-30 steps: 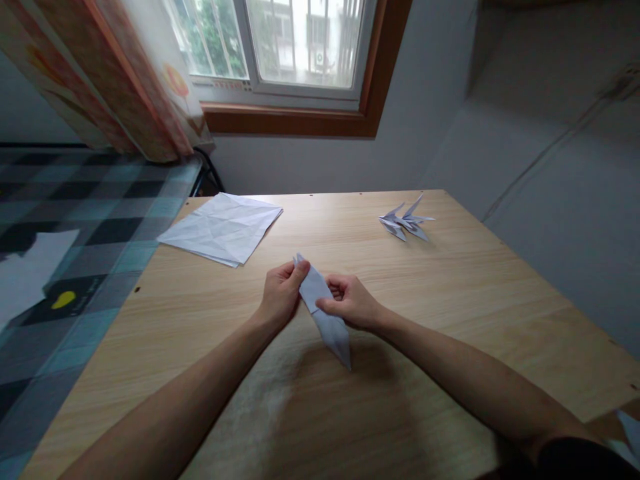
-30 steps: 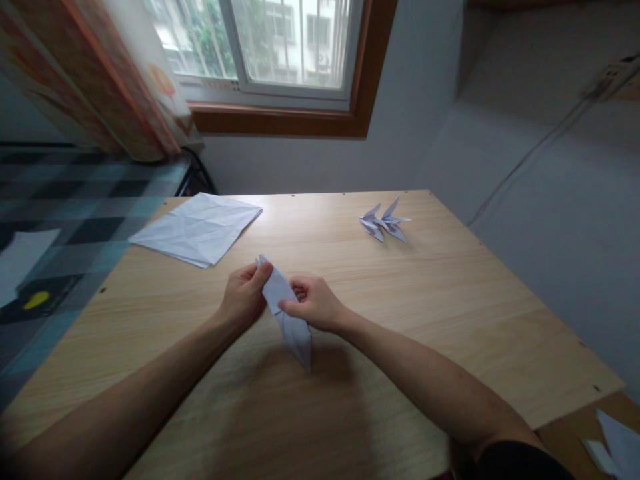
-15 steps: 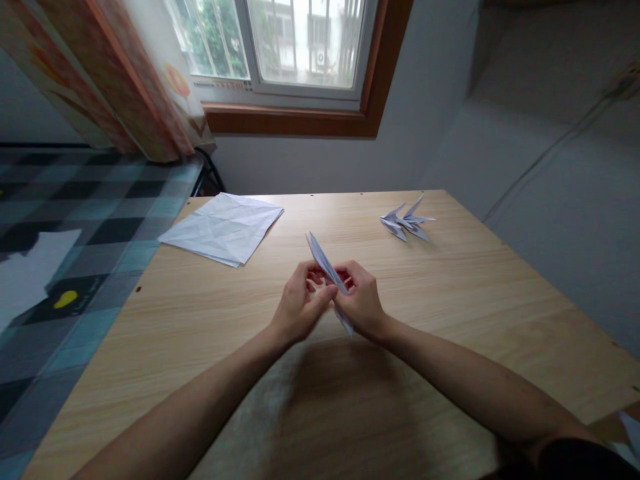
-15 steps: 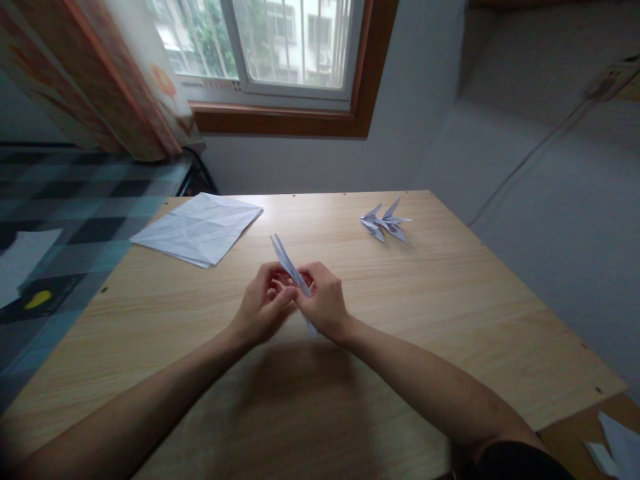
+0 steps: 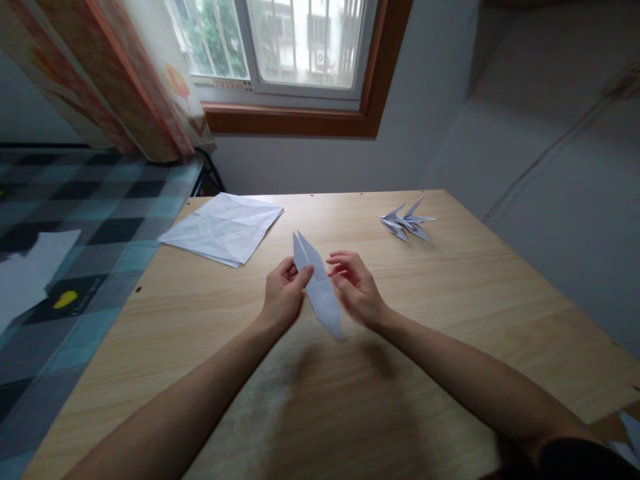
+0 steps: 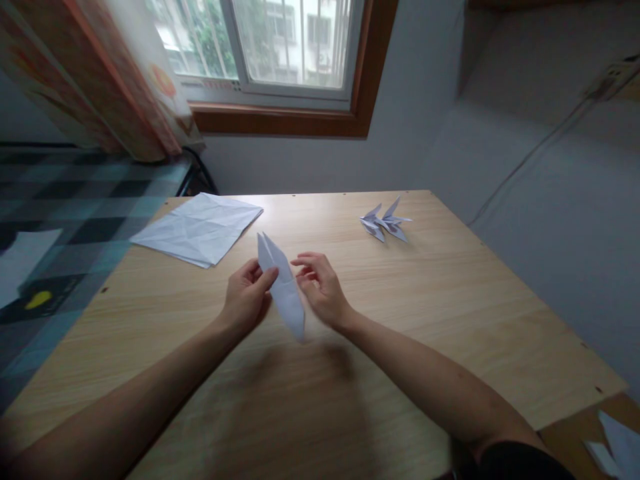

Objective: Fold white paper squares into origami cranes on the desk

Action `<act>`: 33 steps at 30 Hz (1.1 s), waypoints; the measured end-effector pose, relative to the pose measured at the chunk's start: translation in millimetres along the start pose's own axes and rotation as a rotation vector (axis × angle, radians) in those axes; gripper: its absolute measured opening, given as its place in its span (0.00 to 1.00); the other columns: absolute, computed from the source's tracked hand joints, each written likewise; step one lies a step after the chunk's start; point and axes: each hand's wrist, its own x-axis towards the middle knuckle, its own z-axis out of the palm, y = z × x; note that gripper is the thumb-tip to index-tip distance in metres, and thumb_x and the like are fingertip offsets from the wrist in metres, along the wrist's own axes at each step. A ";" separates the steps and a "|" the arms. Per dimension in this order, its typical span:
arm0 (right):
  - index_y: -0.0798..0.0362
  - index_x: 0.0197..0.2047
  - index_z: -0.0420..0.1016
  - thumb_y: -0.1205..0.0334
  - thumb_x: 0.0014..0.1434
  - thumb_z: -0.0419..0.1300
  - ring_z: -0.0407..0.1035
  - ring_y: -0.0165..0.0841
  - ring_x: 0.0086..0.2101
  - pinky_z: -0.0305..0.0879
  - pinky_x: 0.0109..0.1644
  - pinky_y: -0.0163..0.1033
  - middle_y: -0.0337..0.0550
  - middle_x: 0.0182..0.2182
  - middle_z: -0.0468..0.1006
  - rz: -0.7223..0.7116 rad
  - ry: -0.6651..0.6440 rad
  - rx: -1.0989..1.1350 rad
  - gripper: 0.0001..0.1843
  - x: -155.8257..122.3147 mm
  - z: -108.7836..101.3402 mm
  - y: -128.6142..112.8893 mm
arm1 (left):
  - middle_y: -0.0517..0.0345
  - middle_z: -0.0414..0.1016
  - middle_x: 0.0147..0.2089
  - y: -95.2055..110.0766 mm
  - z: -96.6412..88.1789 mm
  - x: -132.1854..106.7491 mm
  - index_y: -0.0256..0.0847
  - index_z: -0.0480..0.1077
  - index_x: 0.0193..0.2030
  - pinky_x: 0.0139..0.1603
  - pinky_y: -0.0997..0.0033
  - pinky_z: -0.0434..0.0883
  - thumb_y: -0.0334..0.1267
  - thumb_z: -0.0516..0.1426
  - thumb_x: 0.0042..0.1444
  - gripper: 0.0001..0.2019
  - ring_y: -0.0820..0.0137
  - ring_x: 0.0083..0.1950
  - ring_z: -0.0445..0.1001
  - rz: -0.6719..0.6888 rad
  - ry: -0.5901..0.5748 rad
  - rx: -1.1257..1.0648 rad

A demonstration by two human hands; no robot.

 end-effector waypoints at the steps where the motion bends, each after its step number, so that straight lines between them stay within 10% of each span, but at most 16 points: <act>1: 0.44 0.51 0.71 0.63 0.62 0.57 0.71 0.30 0.39 0.71 0.45 0.40 0.43 0.51 0.70 0.040 -0.008 0.073 0.14 1.3 -0.5 2.7 | 0.54 0.80 0.37 0.9 0.2 0.0 0.37 0.69 0.41 0.36 0.68 0.74 0.45 0.68 0.46 0.20 0.66 0.36 0.78 -0.003 0.009 -0.004; 8: 0.44 0.53 0.69 0.64 0.60 0.61 0.67 0.27 0.28 0.65 0.31 0.32 0.37 0.36 0.75 0.145 -0.242 0.180 0.18 0.7 0.3 4.9 | 0.58 0.81 0.34 9.0 2.2 -2.0 0.42 0.60 0.54 0.32 0.69 0.75 0.40 0.68 0.44 0.32 0.66 0.31 0.80 -0.024 0.017 -0.034; 20: 0.47 0.35 0.84 0.64 0.52 0.69 0.75 0.33 0.37 0.72 0.43 0.40 0.41 0.35 0.80 0.056 0.000 0.126 0.05 4.7 -3.3 8.6 | 0.61 0.73 0.28 8.6 -3.5 -3.2 0.39 0.72 0.30 0.28 0.75 0.64 0.34 0.59 0.44 0.05 0.73 0.29 0.69 0.016 -0.069 0.089; 33: 0.50 0.30 0.82 0.57 0.46 0.73 0.75 0.33 0.35 0.72 0.41 0.39 0.42 0.34 0.81 0.122 0.018 0.177 0.08 8.5 -7.9 9.0 | 0.59 0.77 0.30 14.5 1.2 -4.6 0.37 0.74 0.32 0.33 0.72 0.70 0.37 0.70 0.38 0.14 0.72 0.31 0.73 -0.005 -0.177 0.098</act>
